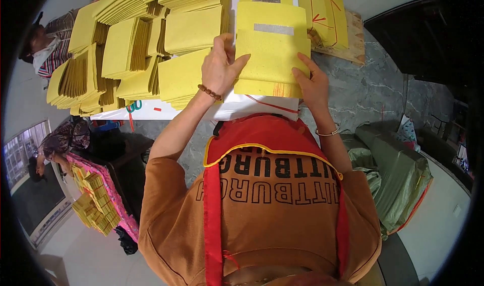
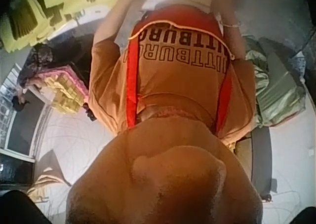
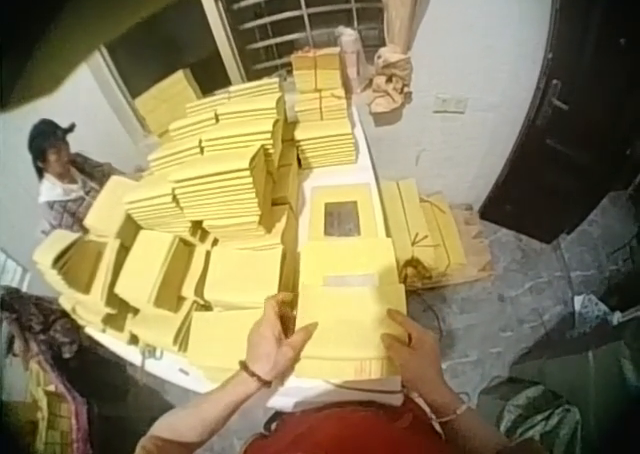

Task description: Assembling and stacking yellow joss paper sheets with silver foil centers.

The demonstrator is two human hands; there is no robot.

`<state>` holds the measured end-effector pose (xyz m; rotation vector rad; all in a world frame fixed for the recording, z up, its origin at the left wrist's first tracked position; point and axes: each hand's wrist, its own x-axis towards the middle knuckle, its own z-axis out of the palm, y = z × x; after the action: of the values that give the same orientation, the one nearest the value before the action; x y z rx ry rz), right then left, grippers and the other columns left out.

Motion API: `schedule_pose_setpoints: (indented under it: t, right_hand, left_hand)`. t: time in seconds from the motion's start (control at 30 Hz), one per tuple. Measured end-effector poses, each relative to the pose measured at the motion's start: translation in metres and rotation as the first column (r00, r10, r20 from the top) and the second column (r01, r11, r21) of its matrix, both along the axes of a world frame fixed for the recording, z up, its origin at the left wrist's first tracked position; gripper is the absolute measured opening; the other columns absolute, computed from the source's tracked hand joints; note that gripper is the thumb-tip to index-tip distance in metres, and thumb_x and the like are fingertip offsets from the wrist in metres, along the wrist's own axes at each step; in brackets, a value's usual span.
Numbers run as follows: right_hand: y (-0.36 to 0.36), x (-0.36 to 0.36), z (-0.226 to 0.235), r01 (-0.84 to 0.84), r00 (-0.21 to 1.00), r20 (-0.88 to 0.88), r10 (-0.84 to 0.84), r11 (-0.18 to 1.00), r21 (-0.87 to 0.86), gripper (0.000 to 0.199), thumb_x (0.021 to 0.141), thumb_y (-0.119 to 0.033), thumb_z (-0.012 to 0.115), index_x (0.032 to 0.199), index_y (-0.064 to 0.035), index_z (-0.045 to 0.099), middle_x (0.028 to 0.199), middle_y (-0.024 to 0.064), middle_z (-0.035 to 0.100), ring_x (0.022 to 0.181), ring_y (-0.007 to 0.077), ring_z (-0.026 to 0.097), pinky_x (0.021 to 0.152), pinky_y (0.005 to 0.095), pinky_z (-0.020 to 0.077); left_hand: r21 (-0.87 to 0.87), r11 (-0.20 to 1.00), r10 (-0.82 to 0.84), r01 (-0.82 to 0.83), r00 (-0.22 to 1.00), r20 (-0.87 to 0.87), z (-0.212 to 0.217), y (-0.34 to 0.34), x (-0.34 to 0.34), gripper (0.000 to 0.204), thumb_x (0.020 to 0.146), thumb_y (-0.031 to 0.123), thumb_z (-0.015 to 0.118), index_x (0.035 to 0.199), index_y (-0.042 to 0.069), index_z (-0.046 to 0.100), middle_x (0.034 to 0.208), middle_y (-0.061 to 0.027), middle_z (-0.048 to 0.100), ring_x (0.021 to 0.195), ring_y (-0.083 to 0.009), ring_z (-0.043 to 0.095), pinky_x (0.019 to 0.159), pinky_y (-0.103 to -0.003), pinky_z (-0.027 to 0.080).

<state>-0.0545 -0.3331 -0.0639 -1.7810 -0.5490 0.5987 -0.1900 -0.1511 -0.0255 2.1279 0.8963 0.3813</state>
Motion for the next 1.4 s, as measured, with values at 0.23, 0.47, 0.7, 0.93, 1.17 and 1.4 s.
schedule_pose_setpoints:
  t: [0.23,0.47,0.7,0.93,1.17,1.4]
  right_hand:
    - [0.0,-0.004,0.0,0.041,0.998,0.054,-0.042,0.999,0.024,0.04,0.081,-0.011,0.062,0.12,-0.0028,0.058,0.098,0.016,0.067,0.083,0.014,0.062,0.075,0.0277,0.0483]
    - [0.001,-0.006,-0.003,0.044,0.998,0.038,-0.047,0.996,0.071,0.039,0.081,-0.01,0.062,0.118,-0.001,0.058,0.098,0.0161,0.067,0.082,0.0131,0.062,0.074,0.0279,0.0487]
    - [0.002,-0.007,0.006,0.04,0.998,0.049,-0.042,0.998,0.046,0.038,0.081,-0.01,0.062,0.118,-0.0014,0.059,0.098,0.0157,0.067,0.083,0.0135,0.062,0.074,0.028,0.0487]
    - [0.001,-0.005,0.011,0.006,1.0,0.029,-0.005,1.0,-0.019,0.038,0.08,-0.01,0.063,0.117,-0.0043,0.06,0.103,0.0169,0.065,0.086,0.0182,0.064,0.073,0.0273,0.0488]
    - [-0.001,-0.026,0.02,0.192,0.52,0.846,0.116,0.95,-0.248,0.048,0.083,-0.028,0.063,0.126,-0.0102,0.052,0.135,0.0141,0.043,0.125,0.0275,0.04,0.101,0.0513,0.0278]
    - [-0.012,-0.038,-0.019,-0.021,0.437,0.763,0.477,0.853,-0.522,0.065,0.084,-0.049,0.052,0.135,-0.0088,0.04,0.144,0.0095,0.033,0.135,0.0352,0.023,0.098,0.07,0.0122]
  left_hand:
    - [0.636,0.71,-0.422,0.303,0.906,0.04,0.007,-0.016,0.023,0.031,0.082,0.02,0.062,0.11,0.008,0.059,0.114,-0.012,0.054,0.112,-0.0294,0.045,0.091,-0.041,0.033]
    - [0.648,0.653,-0.417,0.392,0.9,-0.125,-0.022,-0.02,0.026,0.036,0.085,0.03,0.059,0.115,0.01,0.056,0.121,-0.0115,0.052,0.115,-0.0286,0.044,0.092,-0.041,0.034]
    - [0.641,0.634,-0.414,0.433,0.89,-0.193,-0.024,-0.024,0.024,0.049,0.087,0.038,0.054,0.131,0.019,0.046,0.135,-0.0116,0.042,0.122,-0.0309,0.038,0.098,-0.046,0.031]
    - [0.611,0.535,-0.471,0.583,0.807,-0.357,-0.026,-0.024,0.021,0.056,0.088,0.049,0.048,0.14,0.032,0.035,0.147,-0.0099,0.029,0.132,-0.0327,0.029,0.104,-0.053,0.023]
    - [0.577,0.569,-0.474,0.586,0.807,-0.352,-0.025,-0.023,0.021,0.058,0.088,0.05,0.048,0.139,0.027,0.037,0.146,-0.0095,0.031,0.134,-0.0325,0.026,0.106,-0.053,0.019]
    - [0.568,0.605,-0.49,0.558,0.823,-0.287,-0.027,-0.022,0.021,0.066,0.086,0.051,0.05,0.14,0.016,0.037,0.145,-0.0115,0.033,0.133,-0.0314,0.028,0.106,-0.052,0.018]
